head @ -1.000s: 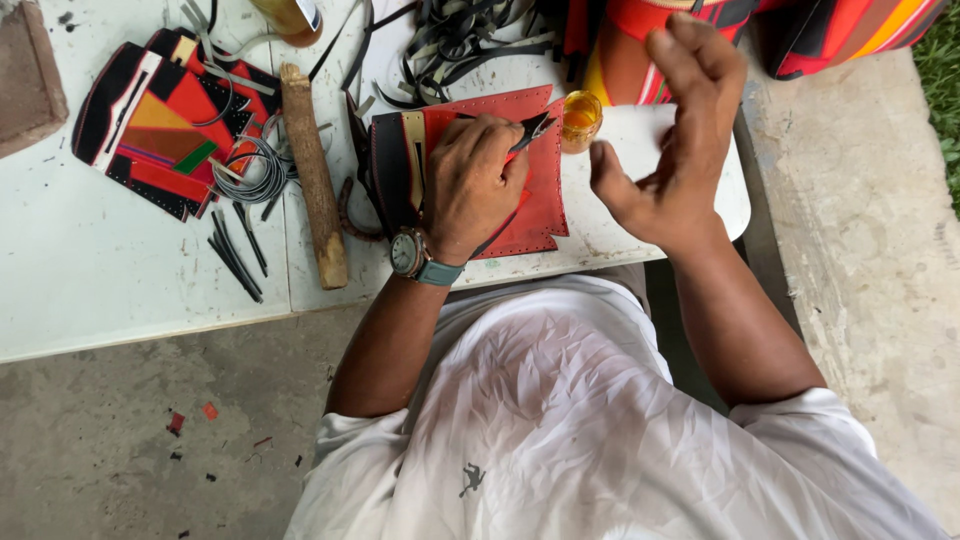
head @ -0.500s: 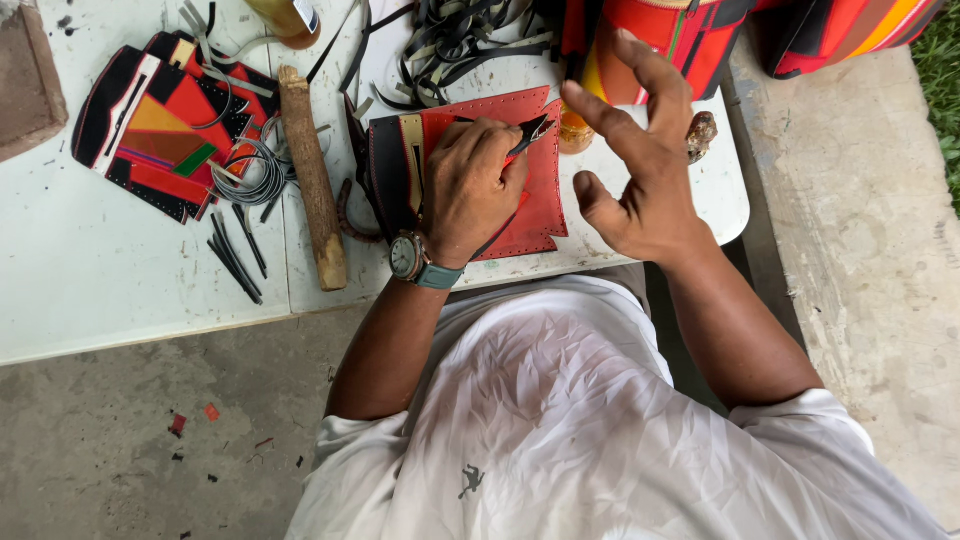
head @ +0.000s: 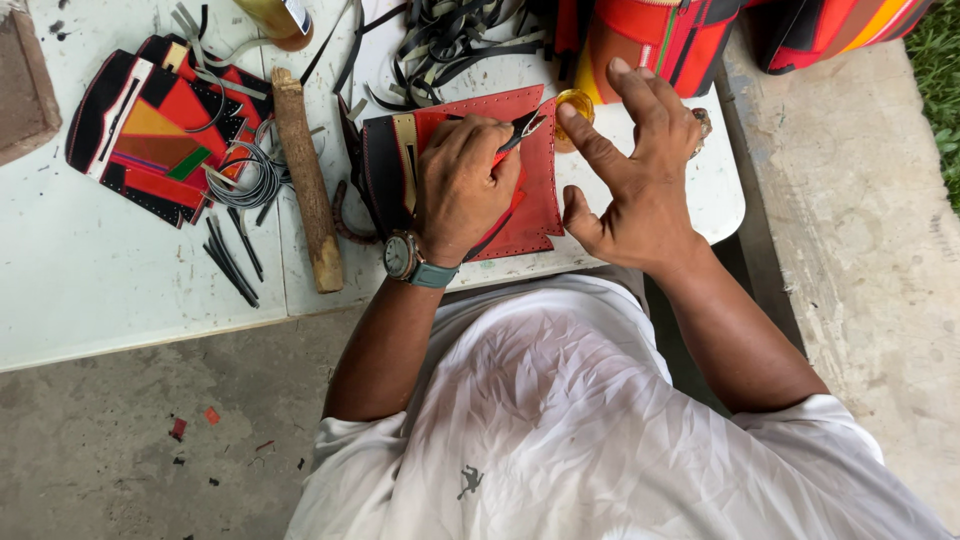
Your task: The person sits at a table and applies glue from a small jar onto the edges of red leather pieces using a small applicator, then folds and presses the leather pieces together to assemble a colorful patchwork leather bag, occasionally repositioning the bag and reaching for more glue.
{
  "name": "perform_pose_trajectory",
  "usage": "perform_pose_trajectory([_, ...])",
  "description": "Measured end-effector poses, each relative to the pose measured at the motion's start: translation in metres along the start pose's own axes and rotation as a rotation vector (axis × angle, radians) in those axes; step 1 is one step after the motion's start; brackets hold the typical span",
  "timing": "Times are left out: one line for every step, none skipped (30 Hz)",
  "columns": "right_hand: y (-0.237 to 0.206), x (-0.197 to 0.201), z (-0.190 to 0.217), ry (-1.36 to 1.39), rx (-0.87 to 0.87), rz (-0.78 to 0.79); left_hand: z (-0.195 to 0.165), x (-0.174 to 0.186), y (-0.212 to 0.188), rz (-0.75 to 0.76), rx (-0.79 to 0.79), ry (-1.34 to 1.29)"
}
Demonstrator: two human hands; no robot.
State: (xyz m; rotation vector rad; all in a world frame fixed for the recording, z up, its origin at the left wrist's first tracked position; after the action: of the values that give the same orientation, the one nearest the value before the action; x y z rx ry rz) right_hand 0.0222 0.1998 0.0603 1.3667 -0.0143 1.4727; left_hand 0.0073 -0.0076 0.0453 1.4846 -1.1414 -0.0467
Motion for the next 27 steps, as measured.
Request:
perform_pose_trajectory([0.000, -0.001, 0.003, -0.024, 0.023, -0.002, 0.000, 0.000, 0.000, 0.001, 0.002, 0.003])
perform_pose_trajectory([0.001, -0.002, 0.004, -0.048, 0.046, -0.006, 0.000, 0.000, 0.001, 0.009, 0.003, 0.004])
perform_pose_trajectory([0.003, -0.002, 0.006, -0.074, 0.071, -0.010, -0.001, 0.000, 0.001, 0.015, 0.002, 0.005])
perform_pose_trajectory([0.006, -0.002, 0.008, -0.092, 0.091, -0.004, -0.001, 0.000, 0.001, 0.021, 0.002, 0.005])
perform_pose_trajectory([0.008, -0.002, 0.010, -0.111, 0.107, 0.003, 0.000, 0.000, 0.001, 0.021, 0.017, 0.000])
perform_pose_trajectory([0.010, -0.002, 0.012, -0.132, 0.126, 0.010, 0.000, -0.001, 0.002, 0.020, 0.031, -0.005])
perform_pose_trajectory([0.013, -0.001, 0.014, -0.151, 0.134, 0.009, 0.001, -0.001, 0.002, 0.017, 0.047, -0.008])
perform_pose_trajectory([0.014, -0.001, 0.015, -0.167, 0.141, 0.012, 0.001, -0.001, 0.001, 0.015, 0.040, -0.004])
perform_pose_trajectory([0.014, 0.000, 0.017, -0.183, 0.145, 0.016, 0.001, -0.001, 0.001, 0.017, 0.032, -0.001])
perform_pose_trajectory([0.014, 0.001, 0.018, -0.173, 0.155, 0.021, 0.001, -0.002, 0.001, 0.019, 0.021, 0.000])
perform_pose_trajectory([0.013, 0.004, 0.018, -0.165, 0.167, 0.023, 0.002, -0.002, 0.000, 0.023, 0.033, 0.001])
perform_pose_trajectory([0.013, 0.007, 0.018, -0.159, 0.183, 0.023, 0.003, -0.002, -0.001, 0.023, 0.043, 0.005])
perform_pose_trajectory([0.012, 0.011, 0.016, -0.110, 0.159, -0.005, 0.004, -0.002, -0.001, 0.023, 0.058, 0.011])
perform_pose_trajectory([0.010, 0.017, 0.013, -0.058, 0.130, -0.029, 0.004, -0.002, -0.001, 0.018, 0.048, 0.007])
perform_pose_trajectory([0.009, 0.021, 0.011, -0.008, 0.101, -0.054, 0.004, -0.002, -0.001, 0.011, 0.035, 0.001])
perform_pose_trajectory([0.008, 0.022, 0.009, 0.043, 0.069, -0.054, 0.004, -0.001, -0.001, 0.003, 0.020, -0.004])
perform_pose_trajectory([0.008, 0.022, 0.007, 0.093, 0.036, -0.055, 0.005, -0.001, 0.000, 0.006, 0.019, -0.007])
perform_pose_trajectory([0.008, 0.022, 0.005, 0.143, 0.001, -0.057, 0.005, -0.001, 0.000, 0.010, 0.017, -0.011])
perform_pose_trajectory([0.009, 0.021, 0.006, 0.090, 0.036, -0.056, 0.004, -0.001, 0.001, 0.013, 0.014, -0.015])
perform_pose_trajectory([0.009, 0.018, 0.008, 0.039, 0.072, -0.055, 0.004, -0.001, 0.002, 0.013, 0.014, -0.008])
perform_pose_trajectory([0.010, 0.015, 0.010, -0.011, 0.108, -0.053, 0.003, -0.001, 0.002, 0.013, 0.016, 0.000])
perform_pose_trajectory([0.011, 0.013, 0.011, -0.014, 0.111, -0.048, 0.003, -0.001, 0.002, 0.015, 0.020, 0.008])
perform_pose_trajectory([0.012, 0.011, 0.013, -0.016, 0.115, -0.042, 0.003, -0.001, 0.002, 0.016, 0.023, 0.009])
perform_pose_trajectory([0.013, 0.009, 0.014, -0.018, 0.119, -0.036, 0.002, 0.000, 0.002, 0.017, 0.027, 0.009])
perform_pose_trajectory([0.014, 0.008, 0.013, 0.080, 0.095, -0.013, 0.002, 0.000, 0.002, 0.016, 0.032, 0.010])
perform_pose_trajectory([0.016, 0.008, 0.013, 0.178, 0.069, 0.013, 0.002, 0.000, 0.002, 0.017, 0.028, 0.011])
perform_pose_trajectory([0.018, 0.006, 0.012, 0.273, 0.043, 0.037, 0.001, 0.000, 0.001, 0.017, 0.024, 0.010])
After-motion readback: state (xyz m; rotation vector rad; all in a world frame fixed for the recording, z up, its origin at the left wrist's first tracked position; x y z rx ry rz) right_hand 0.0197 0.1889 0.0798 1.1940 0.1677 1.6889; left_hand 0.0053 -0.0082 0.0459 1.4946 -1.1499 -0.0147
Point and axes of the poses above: each hand's wrist, its own y-axis towards the middle knuckle, its own x-axis out of the back of the hand, z = x × y, the point moved 3 cm from there along y, towards the middle knuckle, and after that the axes turned 8 degrees about y, right-handed, at the moved point
